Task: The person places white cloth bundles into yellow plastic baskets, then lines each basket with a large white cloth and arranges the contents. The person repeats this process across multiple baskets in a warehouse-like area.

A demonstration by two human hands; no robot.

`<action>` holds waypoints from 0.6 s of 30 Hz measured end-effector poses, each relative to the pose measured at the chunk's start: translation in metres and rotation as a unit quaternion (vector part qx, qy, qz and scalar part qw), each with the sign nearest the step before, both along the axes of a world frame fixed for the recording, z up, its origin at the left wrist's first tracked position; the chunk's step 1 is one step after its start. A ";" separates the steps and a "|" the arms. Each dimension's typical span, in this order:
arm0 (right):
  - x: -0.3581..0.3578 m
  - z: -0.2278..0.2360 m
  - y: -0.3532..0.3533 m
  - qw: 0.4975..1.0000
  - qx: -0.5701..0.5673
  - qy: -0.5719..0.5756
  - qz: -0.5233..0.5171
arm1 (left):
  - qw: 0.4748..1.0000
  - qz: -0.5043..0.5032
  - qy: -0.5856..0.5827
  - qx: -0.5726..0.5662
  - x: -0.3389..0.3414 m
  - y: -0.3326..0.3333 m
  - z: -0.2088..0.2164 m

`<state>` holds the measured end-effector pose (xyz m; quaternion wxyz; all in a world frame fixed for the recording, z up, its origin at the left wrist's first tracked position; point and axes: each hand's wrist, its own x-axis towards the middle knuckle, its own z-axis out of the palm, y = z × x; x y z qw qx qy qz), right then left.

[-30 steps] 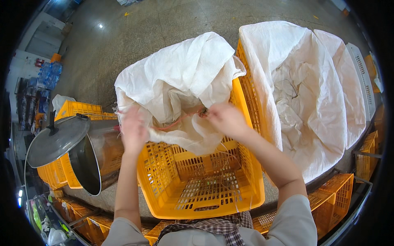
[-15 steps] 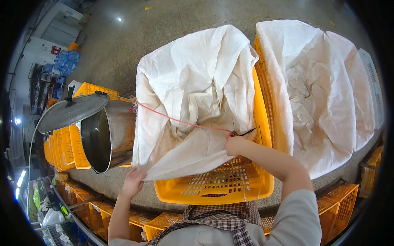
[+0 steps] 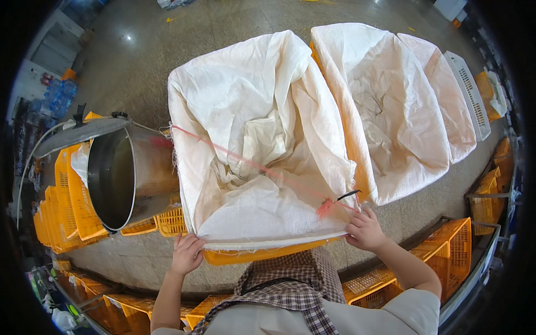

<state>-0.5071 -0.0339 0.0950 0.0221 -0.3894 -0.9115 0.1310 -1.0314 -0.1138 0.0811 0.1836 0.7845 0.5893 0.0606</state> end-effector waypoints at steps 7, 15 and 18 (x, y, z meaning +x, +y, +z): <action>-0.031 0.034 -0.015 0.991 0.016 0.047 -0.124 | 0.999 0.048 -0.010 0.004 -0.012 0.004 0.002; 0.000 0.008 -0.081 0.967 -0.023 -0.041 -0.251 | 0.998 -0.043 -0.015 0.042 0.007 0.009 0.003; 0.005 -0.029 -0.077 0.964 0.112 -0.078 -0.227 | 0.999 -0.020 0.003 0.045 0.016 0.009 0.014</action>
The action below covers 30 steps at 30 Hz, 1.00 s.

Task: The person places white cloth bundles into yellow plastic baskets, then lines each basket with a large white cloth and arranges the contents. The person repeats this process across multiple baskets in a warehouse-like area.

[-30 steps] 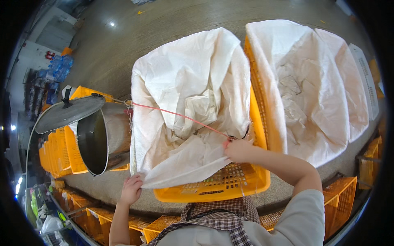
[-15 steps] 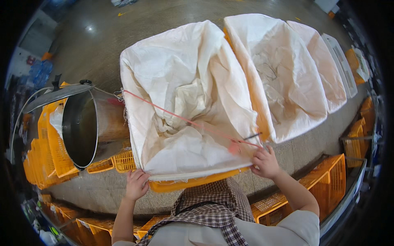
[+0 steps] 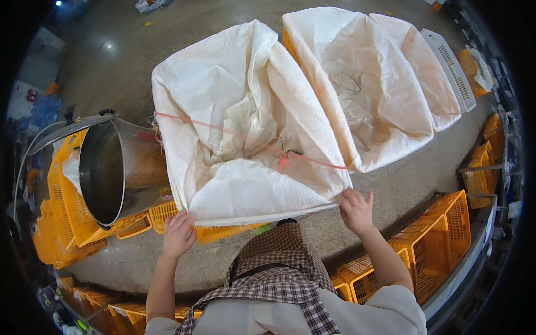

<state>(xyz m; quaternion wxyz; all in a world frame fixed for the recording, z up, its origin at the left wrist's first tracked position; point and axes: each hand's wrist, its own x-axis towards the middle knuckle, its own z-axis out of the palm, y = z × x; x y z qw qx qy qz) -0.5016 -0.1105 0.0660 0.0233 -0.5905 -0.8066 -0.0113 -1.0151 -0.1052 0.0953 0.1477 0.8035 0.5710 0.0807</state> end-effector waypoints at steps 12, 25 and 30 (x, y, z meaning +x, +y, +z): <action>-0.030 -0.147 -0.016 0.947 -0.233 0.162 -0.153 | 0.993 -0.028 0.040 -0.106 -0.012 -0.006 0.012; -0.086 -0.077 0.005 0.592 -0.398 0.555 -0.429 | 0.681 0.465 -0.516 -0.233 0.007 -0.058 -0.069; -0.092 -0.084 0.000 0.514 -0.341 0.633 -0.468 | 0.875 0.369 -0.265 -0.169 -0.010 -0.063 -0.068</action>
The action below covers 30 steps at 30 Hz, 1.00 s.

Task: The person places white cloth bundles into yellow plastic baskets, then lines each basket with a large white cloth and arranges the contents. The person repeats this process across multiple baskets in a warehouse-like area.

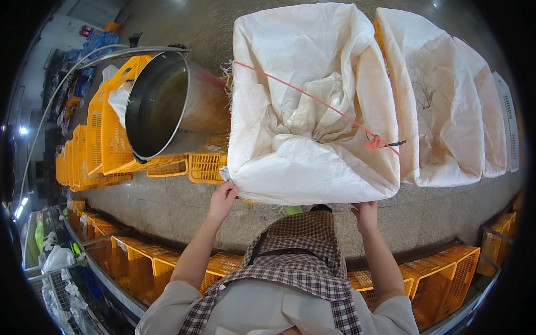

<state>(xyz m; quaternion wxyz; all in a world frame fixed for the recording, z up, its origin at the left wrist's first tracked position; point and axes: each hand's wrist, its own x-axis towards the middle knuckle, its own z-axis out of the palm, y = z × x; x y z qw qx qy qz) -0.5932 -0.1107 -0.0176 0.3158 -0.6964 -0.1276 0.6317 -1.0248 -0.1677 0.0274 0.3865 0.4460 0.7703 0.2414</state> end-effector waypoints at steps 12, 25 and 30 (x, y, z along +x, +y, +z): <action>-0.014 -0.032 0.014 0.964 0.159 0.119 -0.177 | 0.946 0.170 -0.260 -0.096 0.002 0.016 0.006; -0.003 -0.055 0.020 0.979 0.068 0.127 -0.147 | 0.979 -0.131 0.105 -0.118 -0.012 0.005 -0.066; -0.005 -0.064 0.037 0.961 0.093 0.156 -0.207 | 0.821 0.268 -0.495 -0.091 -0.007 0.026 -0.124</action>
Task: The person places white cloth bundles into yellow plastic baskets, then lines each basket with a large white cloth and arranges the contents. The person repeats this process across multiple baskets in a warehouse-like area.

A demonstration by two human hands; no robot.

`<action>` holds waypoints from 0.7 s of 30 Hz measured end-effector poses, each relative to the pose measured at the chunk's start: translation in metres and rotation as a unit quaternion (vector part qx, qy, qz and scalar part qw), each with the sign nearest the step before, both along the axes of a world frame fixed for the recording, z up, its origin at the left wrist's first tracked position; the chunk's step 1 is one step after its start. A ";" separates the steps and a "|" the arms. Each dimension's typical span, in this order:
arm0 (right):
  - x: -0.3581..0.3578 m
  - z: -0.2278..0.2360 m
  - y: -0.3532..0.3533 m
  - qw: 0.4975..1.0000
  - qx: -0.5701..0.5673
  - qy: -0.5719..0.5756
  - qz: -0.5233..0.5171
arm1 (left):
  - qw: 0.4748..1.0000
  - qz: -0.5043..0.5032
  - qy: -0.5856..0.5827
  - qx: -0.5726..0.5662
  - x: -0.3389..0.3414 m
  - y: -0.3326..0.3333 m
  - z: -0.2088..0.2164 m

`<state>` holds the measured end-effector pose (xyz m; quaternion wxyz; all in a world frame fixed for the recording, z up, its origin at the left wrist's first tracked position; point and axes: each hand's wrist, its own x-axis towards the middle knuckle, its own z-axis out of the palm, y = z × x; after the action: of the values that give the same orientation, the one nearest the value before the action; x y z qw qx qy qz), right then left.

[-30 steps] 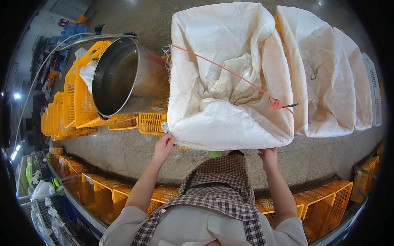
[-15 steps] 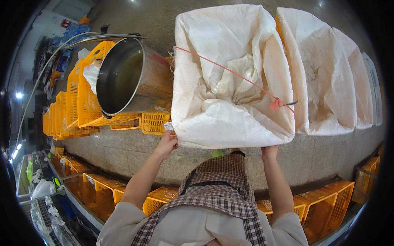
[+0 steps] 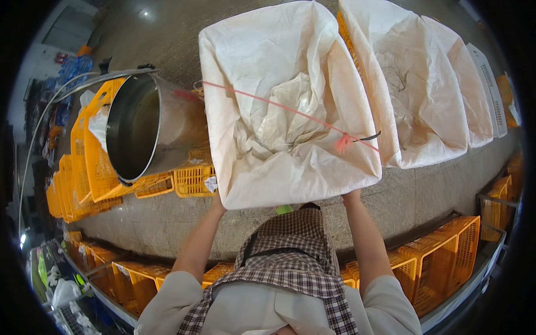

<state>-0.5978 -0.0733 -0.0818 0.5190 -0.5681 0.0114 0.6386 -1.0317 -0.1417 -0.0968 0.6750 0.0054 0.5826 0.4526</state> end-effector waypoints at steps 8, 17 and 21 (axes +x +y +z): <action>0.017 -0.066 0.031 0.995 -0.066 -0.053 0.046 | 0.982 0.129 -0.133 0.032 0.008 0.003 -0.059; 0.082 0.107 0.003 0.730 -0.148 -0.030 0.666 | 0.794 -0.203 0.568 0.080 0.006 0.058 0.131; 0.087 0.178 0.051 0.861 0.119 -0.186 0.457 | 0.617 -0.215 0.665 0.362 0.086 0.150 0.178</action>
<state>-0.5108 -0.0228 0.0958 0.2247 -0.5521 -0.4224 0.6829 -0.9462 0.0083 0.0815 0.1246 0.6733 0.6436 0.3418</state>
